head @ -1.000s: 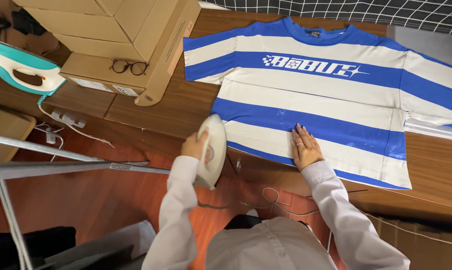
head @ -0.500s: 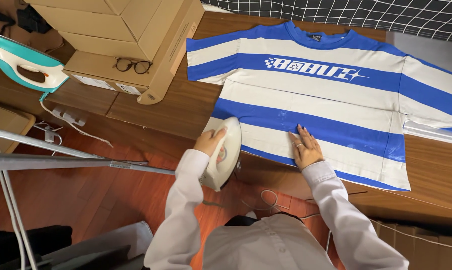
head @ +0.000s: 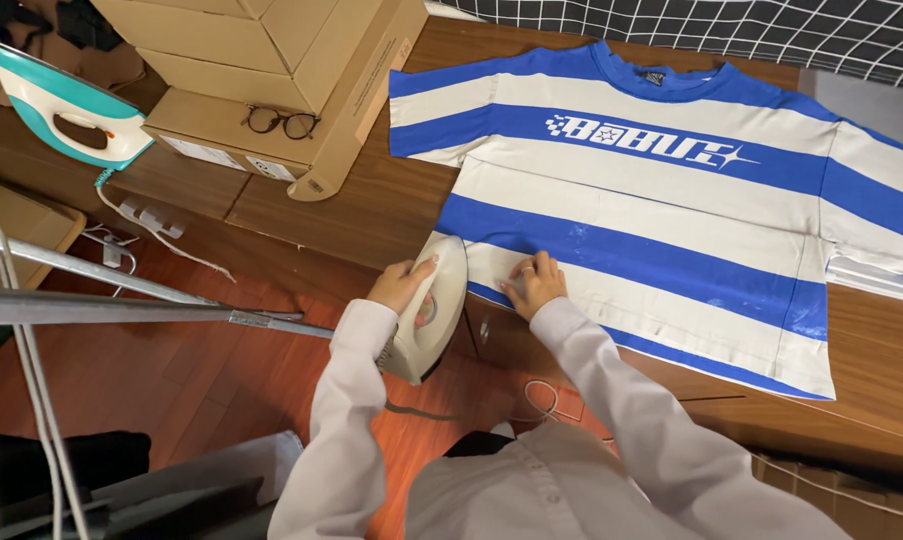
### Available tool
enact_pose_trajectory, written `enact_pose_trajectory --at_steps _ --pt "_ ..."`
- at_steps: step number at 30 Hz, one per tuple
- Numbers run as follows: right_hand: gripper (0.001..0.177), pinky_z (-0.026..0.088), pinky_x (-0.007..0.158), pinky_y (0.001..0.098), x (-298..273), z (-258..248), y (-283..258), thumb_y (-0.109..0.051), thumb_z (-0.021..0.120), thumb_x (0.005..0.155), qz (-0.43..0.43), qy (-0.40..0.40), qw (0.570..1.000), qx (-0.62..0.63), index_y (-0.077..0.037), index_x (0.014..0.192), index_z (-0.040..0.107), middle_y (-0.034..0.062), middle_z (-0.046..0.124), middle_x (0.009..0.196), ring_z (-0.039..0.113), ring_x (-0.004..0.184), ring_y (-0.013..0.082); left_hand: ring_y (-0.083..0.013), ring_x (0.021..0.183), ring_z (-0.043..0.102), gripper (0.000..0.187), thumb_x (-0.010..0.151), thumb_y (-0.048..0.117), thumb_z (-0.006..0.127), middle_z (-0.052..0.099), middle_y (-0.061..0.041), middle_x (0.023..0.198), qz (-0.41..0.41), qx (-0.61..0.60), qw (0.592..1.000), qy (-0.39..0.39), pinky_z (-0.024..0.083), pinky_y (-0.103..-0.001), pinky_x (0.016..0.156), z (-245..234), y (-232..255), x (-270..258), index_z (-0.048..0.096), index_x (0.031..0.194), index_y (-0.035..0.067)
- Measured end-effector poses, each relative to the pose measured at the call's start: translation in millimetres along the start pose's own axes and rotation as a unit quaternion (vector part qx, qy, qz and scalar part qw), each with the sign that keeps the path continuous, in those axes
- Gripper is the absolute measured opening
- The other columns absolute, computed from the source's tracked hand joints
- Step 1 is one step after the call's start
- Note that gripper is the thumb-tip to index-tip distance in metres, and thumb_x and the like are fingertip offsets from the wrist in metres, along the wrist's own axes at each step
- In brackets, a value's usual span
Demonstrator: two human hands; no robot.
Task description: A person irons a blue and white striped t-shirt on a wooden desk and then folds it neatly.
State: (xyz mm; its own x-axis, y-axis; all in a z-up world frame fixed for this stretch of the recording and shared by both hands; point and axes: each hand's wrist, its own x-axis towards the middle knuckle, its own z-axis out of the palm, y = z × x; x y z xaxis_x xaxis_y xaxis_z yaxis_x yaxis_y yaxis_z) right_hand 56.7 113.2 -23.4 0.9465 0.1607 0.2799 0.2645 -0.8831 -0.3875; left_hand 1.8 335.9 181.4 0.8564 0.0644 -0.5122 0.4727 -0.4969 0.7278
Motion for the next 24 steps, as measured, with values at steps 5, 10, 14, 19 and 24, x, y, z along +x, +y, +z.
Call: enact_pose_trajectory --at_steps 5,10,14,19,24 --pt "0.021 0.039 0.074 0.0336 3.4 3.8 8.4 -0.036 0.065 0.072 -0.021 0.030 0.999 0.029 -0.018 0.073 0.054 -0.0021 0.039 0.089 0.047 0.087 0.0220 -0.0255 0.050 0.064 0.057 0.071 0.052 0.051 0.066 -0.011 0.067 -0.007 -0.016 1.000 0.010 0.055 -0.035 0.053 -5.5 -7.7 12.3 0.060 0.102 0.006" --pt "0.028 0.038 0.074 0.0301 -8.6 -0.2 11.6 -0.040 0.066 0.070 -0.080 0.054 0.995 0.028 -0.016 0.065 0.053 -0.0038 0.042 0.083 0.049 0.085 0.0166 -0.0273 0.050 0.063 0.060 0.071 0.052 0.051 0.066 -0.013 0.070 -0.008 -0.021 1.000 0.019 0.055 -0.036 0.052 -13.1 -13.8 15.5 0.058 0.105 0.003" --pt "0.024 0.038 0.074 0.0293 -7.4 0.4 18.9 -0.036 0.064 0.070 -0.104 0.021 0.994 0.026 -0.017 0.062 0.054 -0.0064 0.044 0.078 0.050 0.080 0.0141 -0.0273 0.050 0.063 0.059 0.071 0.053 0.050 0.065 -0.012 0.068 -0.009 -0.015 0.999 0.029 0.055 -0.036 0.051 -11.4 -10.7 8.7 0.059 0.104 0.005" --pt "0.013 0.044 0.068 0.0277 0.0 2.6 26.9 -0.027 0.060 0.073 -0.112 0.080 0.985 0.104 -0.019 0.065 0.056 -0.0078 0.053 0.075 0.057 0.073 0.0145 -0.0262 0.082 0.064 0.064 0.070 0.057 0.045 0.067 -0.010 0.079 -0.010 0.062 0.997 0.042 0.050 -0.036 0.079 -3.6 25.4 -24.2 0.059 0.109 0.008" --pt "0.021 0.038 0.083 0.0333 -11.0 -40.2 -4.8 -0.032 0.053 0.082 -0.081 0.096 0.992 0.008 -0.019 0.099 0.051 -0.0026 0.043 0.107 0.048 0.100 0.0175 -0.0254 0.086 0.062 0.064 0.071 0.058 0.044 0.066 -0.010 0.082 0.025 0.070 0.997 0.021 0.048 -0.036 0.082 13.0 38.9 -26.9 0.058 0.109 0.008"
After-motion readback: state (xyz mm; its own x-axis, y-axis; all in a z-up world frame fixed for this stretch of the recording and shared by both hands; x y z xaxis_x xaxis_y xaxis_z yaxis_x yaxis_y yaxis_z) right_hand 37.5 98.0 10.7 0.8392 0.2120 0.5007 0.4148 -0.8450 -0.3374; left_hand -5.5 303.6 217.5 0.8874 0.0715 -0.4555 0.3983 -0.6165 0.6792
